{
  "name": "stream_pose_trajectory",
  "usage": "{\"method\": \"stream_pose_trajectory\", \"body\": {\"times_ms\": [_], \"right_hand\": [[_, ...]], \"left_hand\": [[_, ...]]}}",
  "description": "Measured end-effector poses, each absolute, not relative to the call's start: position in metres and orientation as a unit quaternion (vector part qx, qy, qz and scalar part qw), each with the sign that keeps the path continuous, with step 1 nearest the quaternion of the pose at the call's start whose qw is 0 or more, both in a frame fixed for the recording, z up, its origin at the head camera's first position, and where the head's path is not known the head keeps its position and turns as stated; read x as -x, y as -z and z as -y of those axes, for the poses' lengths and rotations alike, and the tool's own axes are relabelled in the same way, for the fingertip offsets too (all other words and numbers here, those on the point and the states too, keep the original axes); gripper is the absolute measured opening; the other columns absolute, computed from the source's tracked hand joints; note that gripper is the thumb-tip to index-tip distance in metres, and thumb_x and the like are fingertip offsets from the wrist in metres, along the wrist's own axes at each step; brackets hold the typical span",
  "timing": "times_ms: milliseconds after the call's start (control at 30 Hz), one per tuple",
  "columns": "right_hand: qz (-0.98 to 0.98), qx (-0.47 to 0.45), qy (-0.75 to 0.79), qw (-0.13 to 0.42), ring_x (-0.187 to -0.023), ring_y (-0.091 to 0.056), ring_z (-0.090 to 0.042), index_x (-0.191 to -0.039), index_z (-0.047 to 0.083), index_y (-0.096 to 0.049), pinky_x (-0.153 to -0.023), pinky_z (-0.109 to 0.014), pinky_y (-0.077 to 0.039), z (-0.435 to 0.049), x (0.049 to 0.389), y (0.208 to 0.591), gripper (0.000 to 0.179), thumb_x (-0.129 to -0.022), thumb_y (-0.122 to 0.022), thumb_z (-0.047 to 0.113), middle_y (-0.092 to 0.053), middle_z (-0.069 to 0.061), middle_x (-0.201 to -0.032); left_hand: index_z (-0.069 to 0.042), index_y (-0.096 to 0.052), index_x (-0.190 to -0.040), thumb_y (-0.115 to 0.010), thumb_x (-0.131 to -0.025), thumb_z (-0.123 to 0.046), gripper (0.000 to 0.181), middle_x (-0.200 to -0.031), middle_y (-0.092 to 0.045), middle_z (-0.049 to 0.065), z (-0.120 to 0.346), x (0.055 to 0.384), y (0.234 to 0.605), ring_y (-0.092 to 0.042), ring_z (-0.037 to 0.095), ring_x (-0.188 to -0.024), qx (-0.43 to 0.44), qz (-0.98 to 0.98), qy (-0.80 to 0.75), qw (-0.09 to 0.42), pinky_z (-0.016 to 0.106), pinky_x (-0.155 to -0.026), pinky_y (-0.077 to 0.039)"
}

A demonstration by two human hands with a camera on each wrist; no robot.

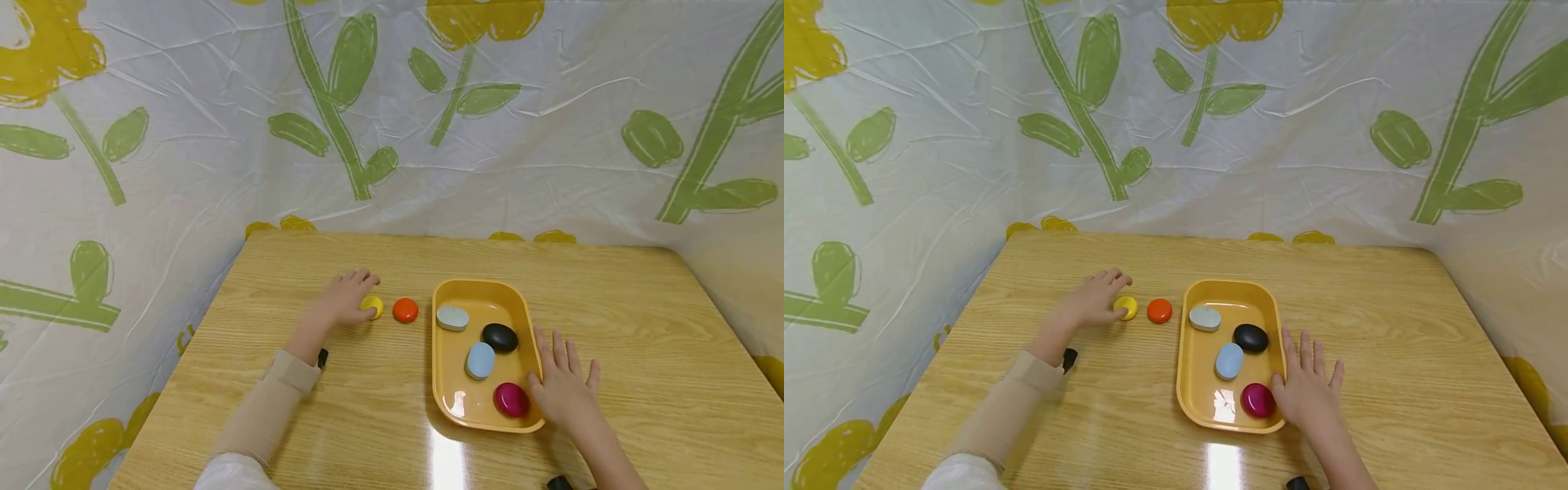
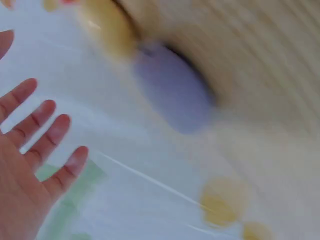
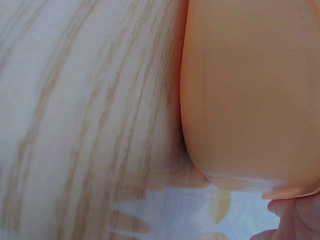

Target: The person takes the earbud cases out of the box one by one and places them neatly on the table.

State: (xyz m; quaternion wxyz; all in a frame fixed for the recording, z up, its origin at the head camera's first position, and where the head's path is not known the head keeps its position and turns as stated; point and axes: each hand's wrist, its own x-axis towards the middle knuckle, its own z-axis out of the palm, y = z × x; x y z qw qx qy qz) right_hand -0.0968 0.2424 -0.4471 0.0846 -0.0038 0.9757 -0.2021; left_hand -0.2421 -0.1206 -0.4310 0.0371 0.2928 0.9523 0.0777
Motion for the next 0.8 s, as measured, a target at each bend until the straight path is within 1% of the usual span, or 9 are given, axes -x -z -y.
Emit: {"method": "stream_pose_trajectory", "body": {"times_ms": [100,233,333,400,567,700,800], "right_hand": [[-0.976,0.004,0.201,0.084,-0.133,0.008,-0.046,-0.147,0.017,0.007,-0.093,-0.065,0.019,-0.243,0.097,0.447,0.070,-0.094,-0.037,0.029,0.005,-0.026,-0.148],[-0.977,0.006,0.198,0.080,-0.134,0.007,-0.045,-0.147,0.017,0.007,-0.094,-0.064,0.019,-0.242,0.097,0.447,0.070,-0.094,-0.038,0.029,0.004,-0.026,-0.148],[-0.977,0.008,0.196,0.078,-0.134,0.005,-0.046,-0.147,0.016,0.005,-0.094,-0.064,0.018,-0.241,0.096,0.445,0.070,-0.094,-0.039,0.027,0.003,-0.026,-0.148],[-0.977,0.011,0.197,0.079,-0.134,0.005,-0.046,-0.148,0.016,0.005,-0.094,-0.064,0.018,-0.242,0.096,0.445,0.071,-0.093,-0.040,0.027,0.002,-0.026,-0.148],[-0.976,0.020,0.199,0.088,-0.133,0.003,-0.047,-0.147,0.015,0.005,-0.094,-0.066,0.017,-0.244,0.097,0.444,0.073,-0.093,-0.042,0.027,0.002,-0.026,-0.149],[-0.974,0.028,0.202,0.100,-0.133,0.001,-0.048,-0.147,0.015,0.006,-0.093,-0.068,0.016,-0.247,0.099,0.443,0.074,-0.093,-0.043,0.029,0.000,-0.027,-0.148],[-0.972,0.036,0.206,0.110,-0.132,0.000,-0.049,-0.147,0.015,0.007,-0.092,-0.068,0.016,-0.249,0.101,0.441,0.076,-0.093,-0.044,0.031,-0.001,-0.028,-0.148]], "left_hand": [[-0.012,-0.046,-0.129,-0.057,-0.086,-0.033,0.050,-0.127,-0.043,0.007,0.096,0.232,0.421,-0.040,0.026,-0.117,-0.356,-0.932,-0.067,0.025,0.048,-0.096,-0.034],[-0.013,-0.045,-0.132,-0.054,-0.086,-0.034,0.051,-0.131,-0.043,0.007,0.065,0.216,0.418,-0.039,0.024,-0.121,-0.438,-0.898,-0.035,-0.005,0.045,-0.097,-0.035],[-0.015,-0.044,-0.133,-0.052,-0.087,-0.035,0.051,-0.131,-0.044,0.004,0.043,0.204,0.420,-0.040,0.021,-0.120,-0.488,-0.873,-0.009,-0.021,0.041,-0.097,-0.035],[-0.016,-0.043,-0.134,-0.052,-0.087,-0.036,0.052,-0.131,-0.043,0.002,0.029,0.197,0.420,-0.040,0.018,-0.118,-0.516,-0.856,0.005,-0.022,0.038,-0.096,-0.035],[-0.020,-0.044,-0.134,-0.050,-0.088,-0.039,0.050,-0.130,-0.043,-0.002,-0.002,0.182,0.420,-0.042,0.014,-0.112,-0.565,-0.824,0.037,-0.024,0.031,-0.093,-0.034],[-0.023,-0.044,-0.134,-0.049,-0.088,-0.042,0.050,-0.130,-0.044,-0.005,-0.020,0.174,0.423,-0.042,0.012,-0.112,-0.589,-0.805,0.061,-0.027,0.029,-0.094,-0.034],[-0.025,-0.041,-0.136,-0.048,-0.088,-0.042,0.051,-0.130,-0.042,-0.007,-0.030,0.170,0.426,-0.039,0.011,-0.114,-0.603,-0.794,0.077,-0.021,0.028,-0.093,-0.034]]}}
